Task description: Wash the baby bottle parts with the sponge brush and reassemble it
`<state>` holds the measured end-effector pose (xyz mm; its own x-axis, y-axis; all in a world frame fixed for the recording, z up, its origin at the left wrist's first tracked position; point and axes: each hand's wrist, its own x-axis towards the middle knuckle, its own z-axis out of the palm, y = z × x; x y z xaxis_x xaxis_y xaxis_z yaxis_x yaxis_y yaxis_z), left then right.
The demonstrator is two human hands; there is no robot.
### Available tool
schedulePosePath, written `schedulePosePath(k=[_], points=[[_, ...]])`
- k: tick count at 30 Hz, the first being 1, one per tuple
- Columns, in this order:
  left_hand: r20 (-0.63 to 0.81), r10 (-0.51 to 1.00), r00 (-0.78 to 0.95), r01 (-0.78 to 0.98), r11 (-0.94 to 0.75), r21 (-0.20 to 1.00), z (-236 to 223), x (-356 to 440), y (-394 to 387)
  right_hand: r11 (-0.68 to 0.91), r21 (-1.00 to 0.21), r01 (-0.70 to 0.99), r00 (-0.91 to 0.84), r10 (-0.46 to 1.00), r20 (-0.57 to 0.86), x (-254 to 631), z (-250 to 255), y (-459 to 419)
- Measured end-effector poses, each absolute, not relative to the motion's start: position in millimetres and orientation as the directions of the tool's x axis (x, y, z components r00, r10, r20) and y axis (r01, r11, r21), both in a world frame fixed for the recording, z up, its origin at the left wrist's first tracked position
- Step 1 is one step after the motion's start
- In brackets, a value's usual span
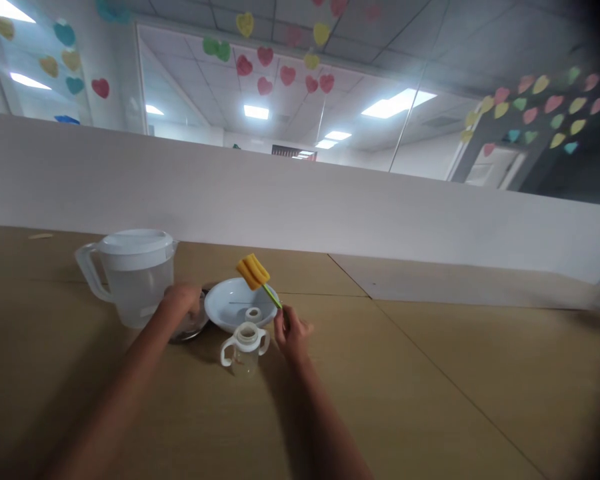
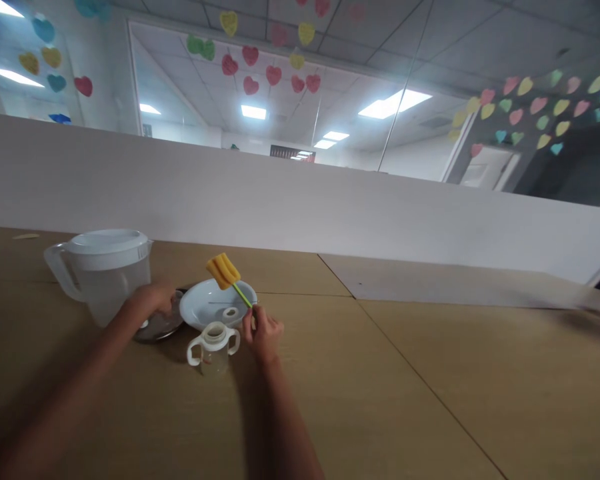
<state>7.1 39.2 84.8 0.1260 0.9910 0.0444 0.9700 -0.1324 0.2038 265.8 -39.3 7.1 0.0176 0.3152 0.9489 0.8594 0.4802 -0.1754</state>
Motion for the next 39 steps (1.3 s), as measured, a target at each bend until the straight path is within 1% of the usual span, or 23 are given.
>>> schedulePosePath(k=[3, 4, 5, 6, 7, 9, 13, 16, 18, 20, 22, 24, 26, 29, 31, 34, 36, 39], points=[[0.096, 0.979, 0.180, 0.969, -0.193, 0.155, 100.6, 27.3, 28.9, 0.483, -0.174, 0.858, 0.020, 0.306, 0.952, 265.3, 7.2, -39.1], [0.126, 0.965, 0.230, 0.955, -0.249, 0.160, 102.0, 38.2, 25.0, 0.486, -0.171, 0.857, 0.019, 0.300, 0.954, 265.2, 7.3, -39.1], [0.187, 0.928, 0.322, 0.915, -0.355, 0.188, 100.8, 50.2, 21.3, 0.489, -0.166, 0.856, 0.017, 0.295, 0.955, 265.1, 7.4, -39.0], [0.202, 0.887, 0.415, 0.864, -0.454, 0.216, 97.1, 62.4, 18.0, 0.490, -0.160, 0.857, 0.014, 0.289, 0.957, 265.2, 7.4, -39.0], [0.194, 0.856, 0.479, 0.826, -0.515, 0.231, 91.4, 73.8, 15.5, 0.488, -0.156, 0.859, 0.012, 0.285, 0.958, 265.3, 7.5, -38.8], [0.125, 0.831, 0.543, 0.809, -0.557, 0.189, 76.5, 91.3, 12.8, 0.482, -0.152, 0.863, 0.011, 0.283, 0.959, 265.8, 7.3, -38.5], [0.099, 0.840, 0.533, 0.821, -0.542, 0.181, 55.1, 101.6, 15.2, 0.494, -0.167, 0.853, 0.017, 0.294, 0.956, 266.5, 6.0, -37.8], [0.117, 0.849, 0.515, 0.824, -0.528, 0.205, 59.5, 95.4, 19.0, 0.500, -0.185, 0.846, 0.017, 0.321, 0.947, 266.7, 4.6, -37.5], [0.210, 0.835, 0.508, 0.786, -0.549, 0.282, 72.0, 86.9, 21.2, 0.483, -0.237, 0.843, 0.061, 0.352, 0.934, 266.9, 4.0, -37.0], [0.383, 0.799, 0.463, 0.694, -0.596, 0.404, 88.7, 75.2, 22.2, 0.466, -0.301, 0.832, 0.132, 0.361, 0.923, 267.0, 3.6, -36.1], [0.532, 0.778, 0.333, 0.597, -0.611, 0.520, 105.8, 62.5, 21.3, 0.460, -0.345, 0.818, 0.190, 0.350, 0.917, 266.6, 3.1, -35.0], [0.590, 0.784, 0.195, 0.505, -0.596, 0.624, 119.9, 52.2, 17.8, 0.463, -0.364, 0.808, 0.204, 0.361, 0.910, 265.3, 2.0, -34.3], [0.600, 0.791, 0.119, 0.402, -0.591, 0.699, 129.3, 47.7, 12.1, 0.481, -0.342, 0.807, 0.153, 0.389, 0.908, 263.4, 0.5, -34.4], [0.589, 0.798, 0.125, 0.272, -0.598, 0.754, 135.1, 52.0, 1.6, 0.524, -0.237, 0.818, 0.036, 0.365, 0.930, 260.9, -0.8, -36.9], [0.573, 0.808, 0.138, 0.259, -0.588, 0.766, 135.6, 57.8, -3.9, 0.530, -0.178, 0.829, -0.002, 0.321, 0.947, 260.5, -0.3, -40.0], [0.541, 0.821, 0.184, 0.247, -0.572, 0.783, 134.8, 63.2, -7.1, 0.533, -0.125, 0.837, -0.020, 0.259, 0.966, 260.8, 0.9, -44.6], [0.517, 0.818, 0.254, 0.192, -0.566, 0.802, 134.5, 64.2, -7.2, 0.526, -0.128, 0.841, -0.008, 0.249, 0.969, 260.9, 0.3, -45.7], [0.493, 0.805, 0.330, 0.143, -0.559, 0.817, 135.4, 65.7, -9.4, 0.523, -0.187, 0.832, 0.021, 0.307, 0.952, 260.8, -3.2, -42.8]])
